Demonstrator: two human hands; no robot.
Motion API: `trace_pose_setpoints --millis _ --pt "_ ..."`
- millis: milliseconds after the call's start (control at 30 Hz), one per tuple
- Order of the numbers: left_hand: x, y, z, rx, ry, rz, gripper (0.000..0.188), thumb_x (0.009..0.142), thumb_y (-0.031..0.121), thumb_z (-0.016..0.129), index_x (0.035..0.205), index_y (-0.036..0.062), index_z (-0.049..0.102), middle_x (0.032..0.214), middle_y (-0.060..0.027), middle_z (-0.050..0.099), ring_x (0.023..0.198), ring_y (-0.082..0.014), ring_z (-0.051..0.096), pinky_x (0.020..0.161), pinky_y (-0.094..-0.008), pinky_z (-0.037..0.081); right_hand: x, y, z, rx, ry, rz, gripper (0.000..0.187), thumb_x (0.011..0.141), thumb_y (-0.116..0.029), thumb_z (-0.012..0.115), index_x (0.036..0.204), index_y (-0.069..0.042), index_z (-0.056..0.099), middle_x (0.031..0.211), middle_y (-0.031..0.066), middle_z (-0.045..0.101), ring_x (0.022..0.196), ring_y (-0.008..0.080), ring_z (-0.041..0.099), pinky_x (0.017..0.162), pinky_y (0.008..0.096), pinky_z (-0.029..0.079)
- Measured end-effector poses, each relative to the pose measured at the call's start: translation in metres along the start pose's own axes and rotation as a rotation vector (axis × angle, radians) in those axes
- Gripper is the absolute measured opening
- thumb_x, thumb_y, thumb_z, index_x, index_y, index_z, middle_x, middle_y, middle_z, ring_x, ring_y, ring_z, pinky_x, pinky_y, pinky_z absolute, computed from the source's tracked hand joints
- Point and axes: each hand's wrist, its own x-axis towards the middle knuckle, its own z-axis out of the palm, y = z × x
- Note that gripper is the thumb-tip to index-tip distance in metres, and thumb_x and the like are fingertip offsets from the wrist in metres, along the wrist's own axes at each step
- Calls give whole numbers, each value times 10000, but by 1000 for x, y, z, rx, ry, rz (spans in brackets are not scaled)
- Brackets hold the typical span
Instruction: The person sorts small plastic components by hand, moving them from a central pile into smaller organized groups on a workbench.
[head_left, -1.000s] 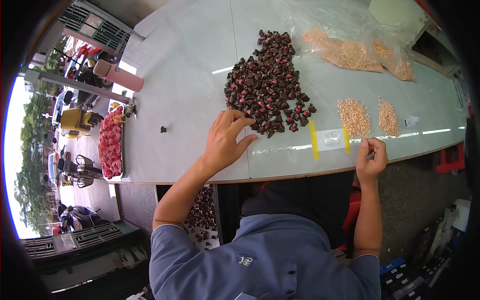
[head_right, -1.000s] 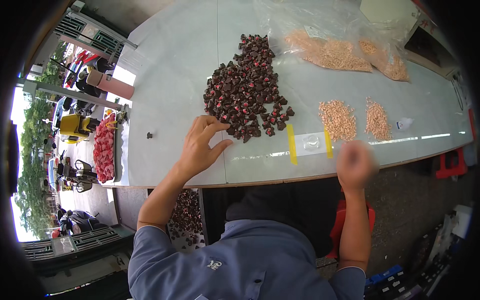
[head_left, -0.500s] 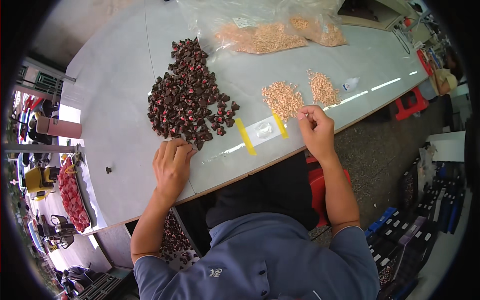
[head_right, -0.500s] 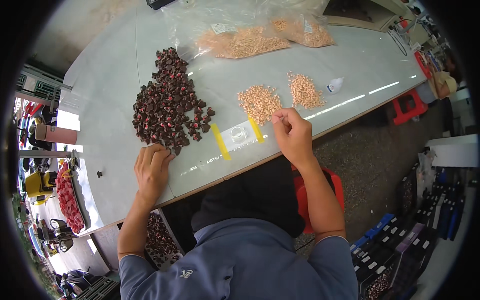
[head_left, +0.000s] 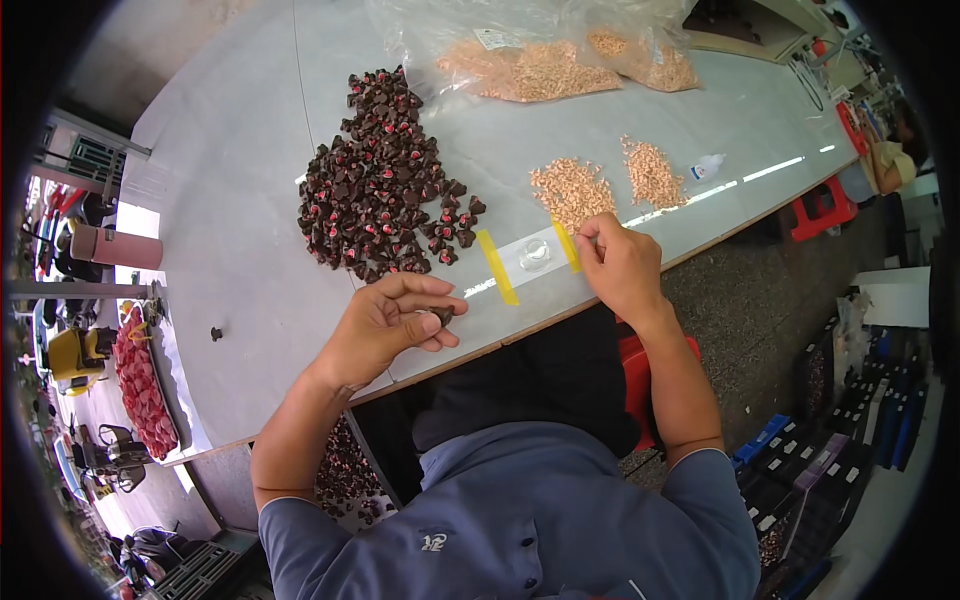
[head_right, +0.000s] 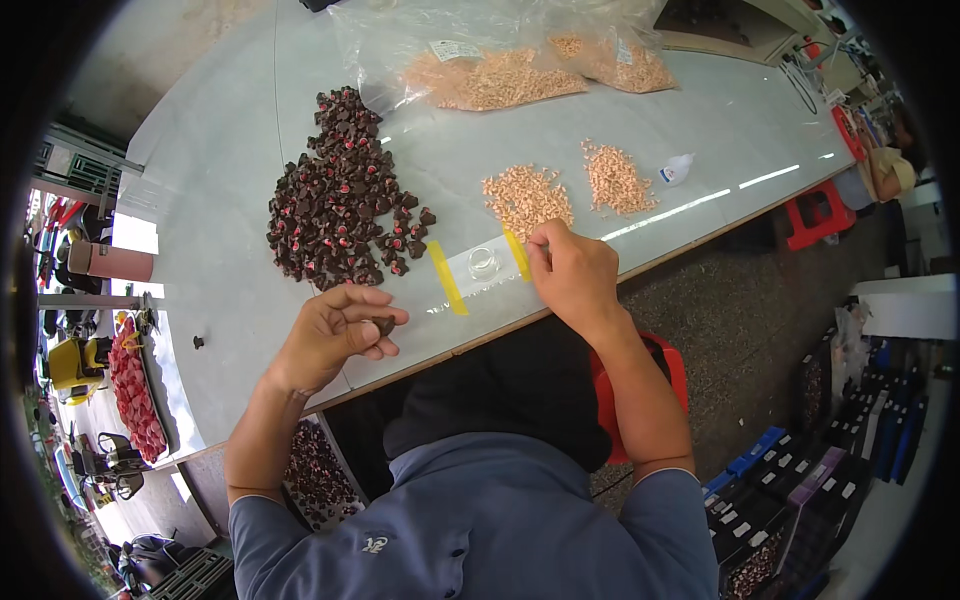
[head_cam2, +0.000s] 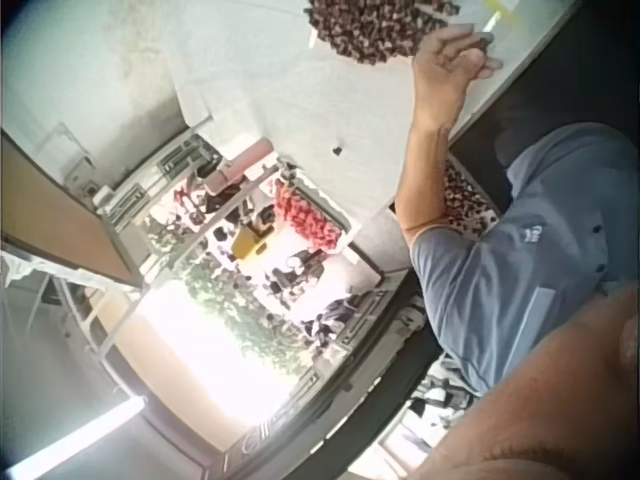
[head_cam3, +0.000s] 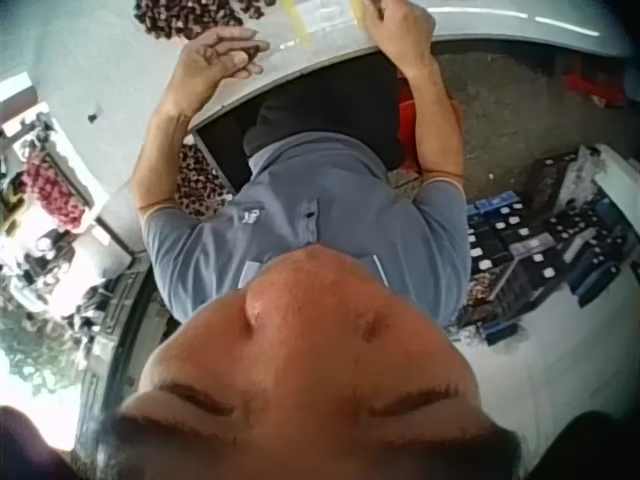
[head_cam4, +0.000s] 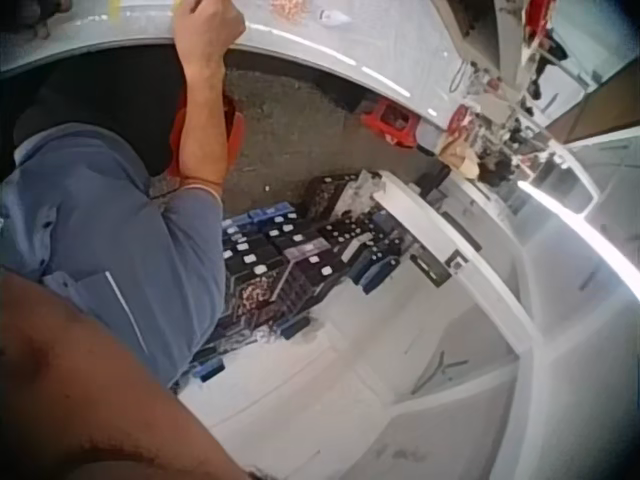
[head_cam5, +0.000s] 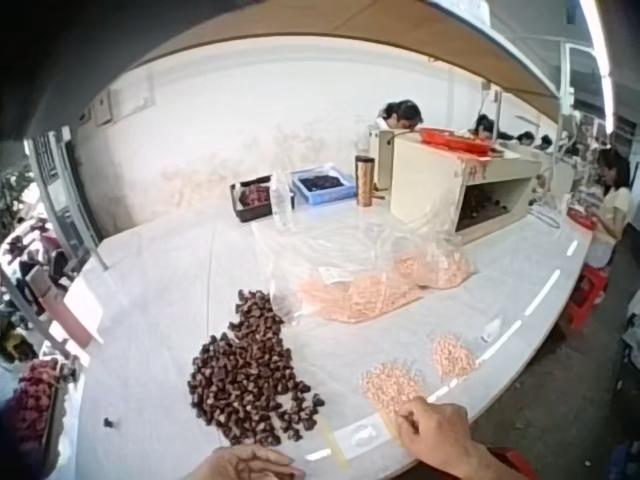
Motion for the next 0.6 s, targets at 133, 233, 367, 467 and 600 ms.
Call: trace_pose_setpoints --millis 133,233,367,467,600 --pt "23 2 11 -29 -190 -143 293 946 39 678 1210 -58 599 1193 -215 690 902 -210 730 804 -286 587 -1 1 3 -25 39 -20 136 843 -45 733 876 -79 606 533 26 540 471 198 575 484 326 438" --pt "39 -7 12 -2 -229 -161 310 892 -16 715 1179 -62 606 1158 -213 703 888 -194 726 798 -282 585 -7 3 0 148 76 -12 156 831 14 720 884 -52 589 574 21 567 497 141 577 504 282 453" --pt "42 -8 11 49 -270 -183 318 869 -49 717 1167 -67 608 1140 -208 709 879 -192 726 784 -283 585 -15 -2 -9 365 132 36 148 845 48 700 896 -12 574 760 45 664 600 70 597 548 241 479" --pt "39 -10 9 17 -272 -200 312 872 -50 701 1169 -73 609 1128 -207 712 871 -196 729 761 -276 582 -20 1 -9 377 176 27 134 856 50 697 908 -6 587 847 65 697 642 69 616 579 233 499" --pt "37 -11 6 -13 -271 -203 271 889 -26 675 1153 -73 631 1140 -199 710 874 -200 734 747 -262 578 -25 -9 -14 380 154 37 148 851 61 713 944 -9 623 864 73 706 672 92 647 606 228 513"
